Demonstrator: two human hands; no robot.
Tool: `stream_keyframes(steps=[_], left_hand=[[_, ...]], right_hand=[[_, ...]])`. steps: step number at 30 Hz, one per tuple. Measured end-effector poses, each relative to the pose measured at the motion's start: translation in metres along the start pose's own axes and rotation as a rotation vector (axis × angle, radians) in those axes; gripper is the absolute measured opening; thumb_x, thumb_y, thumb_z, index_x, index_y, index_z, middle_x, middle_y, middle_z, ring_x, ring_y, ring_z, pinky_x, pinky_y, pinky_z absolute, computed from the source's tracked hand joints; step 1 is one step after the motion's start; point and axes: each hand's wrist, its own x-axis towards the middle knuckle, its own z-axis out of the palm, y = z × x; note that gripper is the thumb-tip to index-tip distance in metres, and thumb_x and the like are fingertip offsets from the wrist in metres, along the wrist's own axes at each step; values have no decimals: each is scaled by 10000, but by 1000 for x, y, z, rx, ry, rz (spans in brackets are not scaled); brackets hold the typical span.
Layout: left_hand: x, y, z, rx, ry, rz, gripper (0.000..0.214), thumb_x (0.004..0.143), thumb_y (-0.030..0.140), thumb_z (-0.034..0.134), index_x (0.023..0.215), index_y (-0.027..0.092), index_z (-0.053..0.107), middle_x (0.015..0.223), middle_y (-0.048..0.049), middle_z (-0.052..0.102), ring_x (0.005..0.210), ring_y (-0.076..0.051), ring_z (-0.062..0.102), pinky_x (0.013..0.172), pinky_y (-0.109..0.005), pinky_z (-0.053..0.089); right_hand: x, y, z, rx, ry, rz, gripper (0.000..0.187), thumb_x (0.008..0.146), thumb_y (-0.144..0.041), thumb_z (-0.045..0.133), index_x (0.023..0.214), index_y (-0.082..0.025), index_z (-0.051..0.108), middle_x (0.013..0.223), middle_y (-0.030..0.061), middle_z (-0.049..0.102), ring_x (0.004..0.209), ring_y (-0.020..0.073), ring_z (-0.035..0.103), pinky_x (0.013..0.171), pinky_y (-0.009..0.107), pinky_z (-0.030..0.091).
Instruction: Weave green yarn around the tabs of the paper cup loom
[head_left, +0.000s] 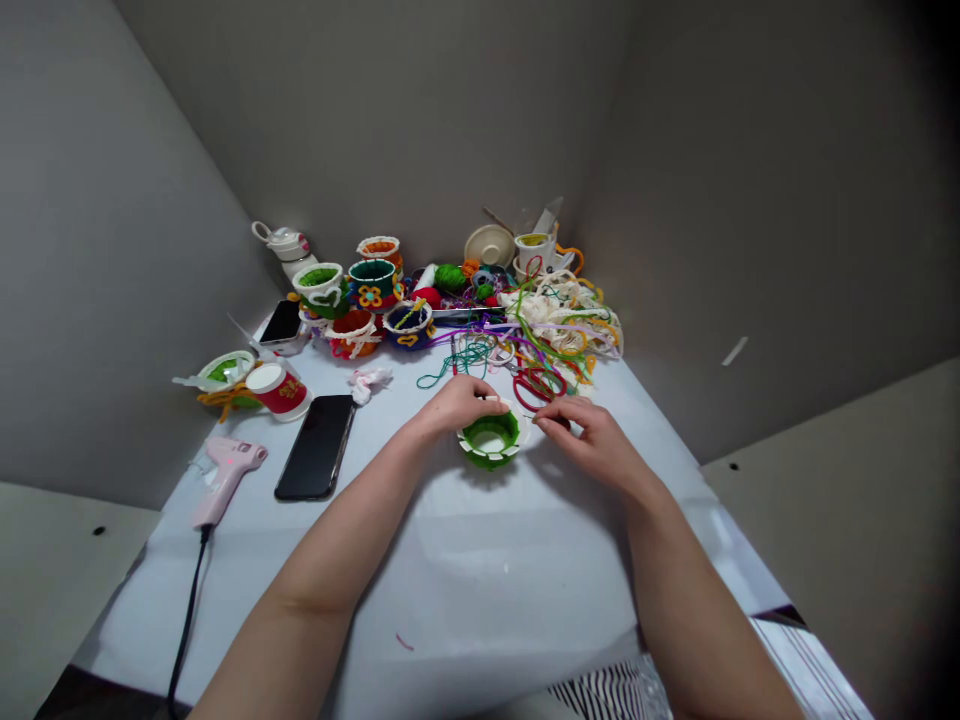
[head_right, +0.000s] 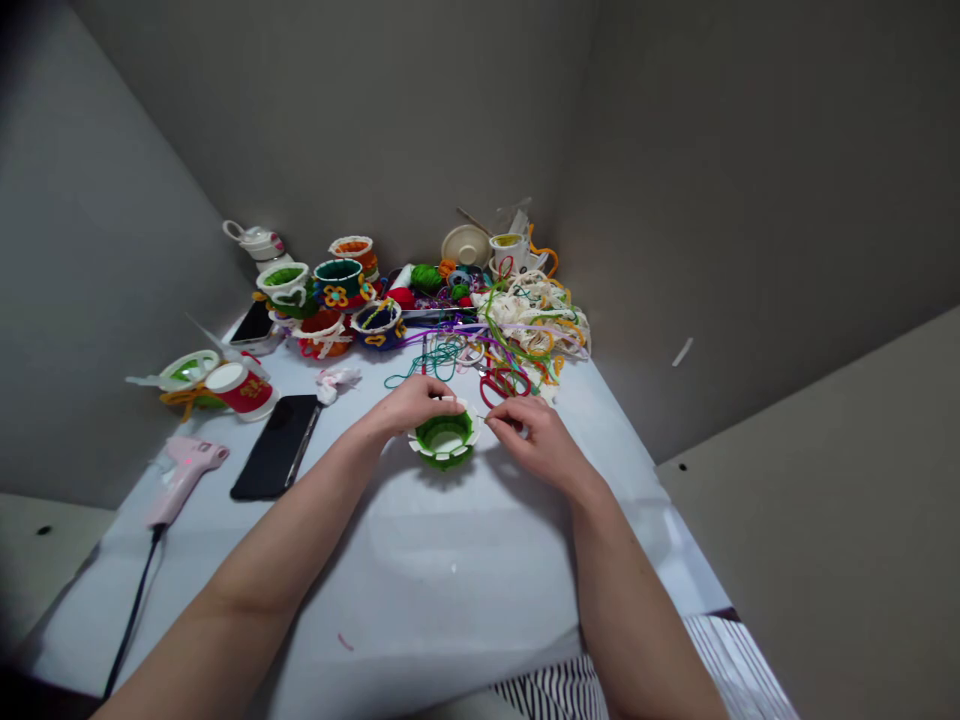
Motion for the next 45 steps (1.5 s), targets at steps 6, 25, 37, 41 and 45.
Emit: stream_keyframes(steps=[6,25,37,41,45], left_hand=[[1,-2,2,14,7,22,338,661,445,703,738,115,715,684,-21,634,631,-125,526,581,-240,381],[1,-6,-6,-57,-96,-35,272,669,400,684,751,142,663,676,1,606,609,-108,513,560,-220,385],[0,4,-2,4,-254,125,371,669,423,718,911,145,751,884,-59,729,803,-173,629,719,-243,478],[2,0,-2,-2,-171,93,315,673,404,707,822,128,741,792,-49,713,721,-152,607,664,-237,463],[2,-3,-4,-27,-43,45,301,687,407,695,790,124,716,761,-47,693,661,-136,582,606,-237,437]], right_hand=[[0,-5,7,-36,82,-139,116,931,-223,560,854,-191,641,771,41,676,740,177,583,777,350,406],[1,3,16,-117,-235,-65,205,793,-100,493,608,-178,455,577,-27,470,572,115,408,601,262,282],[2,4,22,-67,-215,-49,206,826,-136,477,626,-169,511,568,-26,482,548,106,388,552,237,276],[3,1,19,-37,-196,-23,225,842,-141,495,623,-167,543,574,-22,510,549,109,411,546,236,297],[3,-2,12,-19,-112,24,196,896,-194,510,743,-171,630,656,7,621,600,130,516,593,249,373]])
